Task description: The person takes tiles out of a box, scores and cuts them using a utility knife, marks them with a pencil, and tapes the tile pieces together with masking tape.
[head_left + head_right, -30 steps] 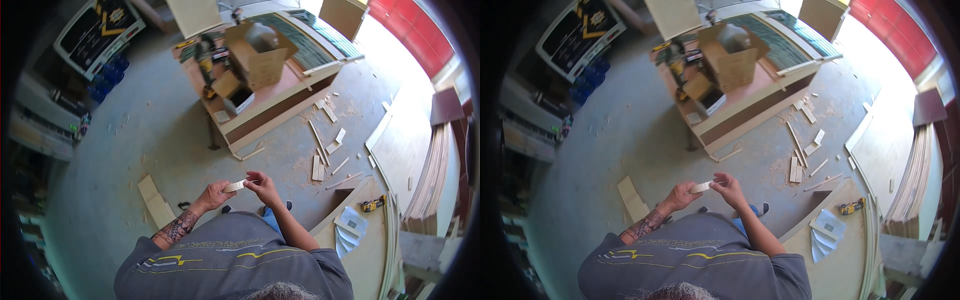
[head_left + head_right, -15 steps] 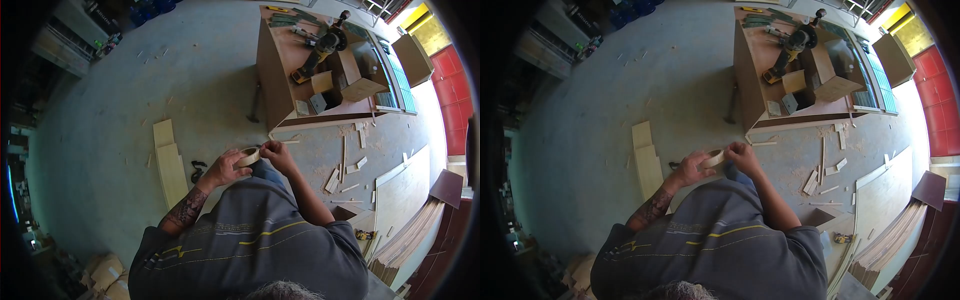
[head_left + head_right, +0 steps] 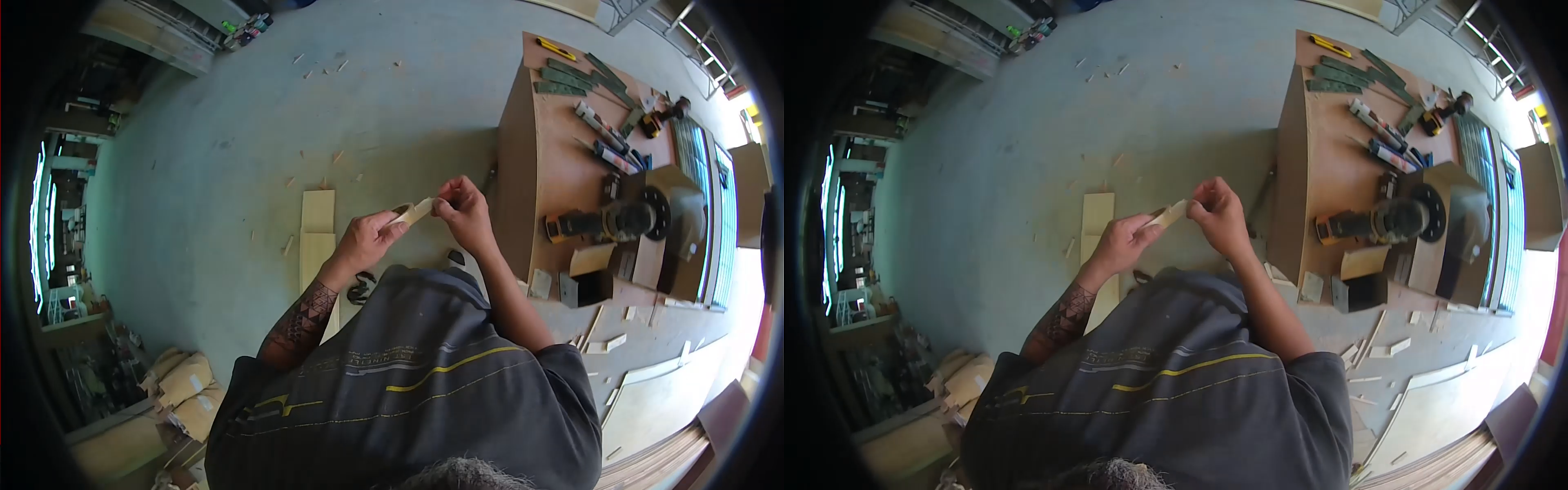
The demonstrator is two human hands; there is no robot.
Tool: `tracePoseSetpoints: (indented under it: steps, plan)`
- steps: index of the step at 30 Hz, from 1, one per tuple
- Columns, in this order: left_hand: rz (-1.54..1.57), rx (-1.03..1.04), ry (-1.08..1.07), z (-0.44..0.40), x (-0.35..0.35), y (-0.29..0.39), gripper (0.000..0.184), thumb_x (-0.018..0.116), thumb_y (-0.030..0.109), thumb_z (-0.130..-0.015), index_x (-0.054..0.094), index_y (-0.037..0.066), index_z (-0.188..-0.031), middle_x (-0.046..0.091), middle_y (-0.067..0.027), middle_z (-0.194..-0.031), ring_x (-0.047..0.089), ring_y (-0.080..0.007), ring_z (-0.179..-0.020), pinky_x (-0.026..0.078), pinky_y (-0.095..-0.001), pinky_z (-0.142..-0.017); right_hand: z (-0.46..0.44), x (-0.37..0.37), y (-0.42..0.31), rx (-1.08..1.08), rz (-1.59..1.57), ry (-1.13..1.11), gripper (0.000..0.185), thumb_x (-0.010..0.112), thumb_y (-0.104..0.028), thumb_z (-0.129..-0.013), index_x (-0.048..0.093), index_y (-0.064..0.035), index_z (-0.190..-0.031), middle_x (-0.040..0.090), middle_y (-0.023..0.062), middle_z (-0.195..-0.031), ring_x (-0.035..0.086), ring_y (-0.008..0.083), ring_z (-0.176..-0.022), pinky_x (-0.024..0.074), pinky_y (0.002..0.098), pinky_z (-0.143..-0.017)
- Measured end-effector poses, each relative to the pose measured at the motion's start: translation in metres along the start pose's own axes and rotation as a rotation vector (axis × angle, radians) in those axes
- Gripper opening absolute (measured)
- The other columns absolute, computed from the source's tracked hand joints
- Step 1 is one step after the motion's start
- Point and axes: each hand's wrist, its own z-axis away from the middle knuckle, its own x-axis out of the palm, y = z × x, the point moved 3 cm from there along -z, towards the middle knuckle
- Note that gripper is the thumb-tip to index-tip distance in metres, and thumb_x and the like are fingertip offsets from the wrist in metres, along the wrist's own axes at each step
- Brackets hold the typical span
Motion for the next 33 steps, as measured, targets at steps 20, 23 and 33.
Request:
tracePoseSetpoints:
  steps: [20, 23, 33]
  plan:
    - [-0.326, 0.266, -0.203, -0.338, -0.129, -0.122, 0.025, 0.069, 0.027, -0.096, 0.066, 0.006, -0.084, 0.068, -0.017, -0.077, 0.067, -0.0411, -0.077, 0.051, -0.0531, -0.075, -0.323, 0.045, -0.014, 0.116, 0.918, -0.337, 0.052, 0.082, -0.039, -0.083, 0.074, -0.0116, -0.127, 0.076, 0.0179, -0.104, 0.073, 0.0354, -0.102, 0.0563, 0.0472, -0.095]
    - [-0.425, 0.399, -0.288, -0.39, -0.162, -0.126, 0.023, 0.068, 0.027, -0.095, 0.066, 0.005, -0.087, 0.07, -0.0163, -0.08, 0.068, -0.0414, -0.079, 0.051, -0.054, -0.076, -0.368, 0.073, -0.02, 0.018, 1.07, -0.212, 0.052, 0.082, -0.042, -0.084, 0.073, -0.0103, -0.125, 0.073, 0.0211, -0.113, 0.07, 0.037, -0.109, 0.0548, 0.0478, -0.097]
    - [-0.34, 0.395, -0.367, -0.523, -0.212, -0.115, 0.028, 0.065, 0.03, -0.099, 0.067, 0.005, -0.087, 0.071, -0.0188, -0.08, 0.068, -0.0429, -0.078, 0.05, -0.055, -0.077, -0.485, 0.084, -0.056, -0.011, 0.729, -0.083, 0.023, 0.073, -0.019, -0.092, 0.07, -0.0019, -0.107, 0.075, 0.0159, -0.088, 0.072, 0.0362, -0.085, 0.0565, 0.0438, -0.081]
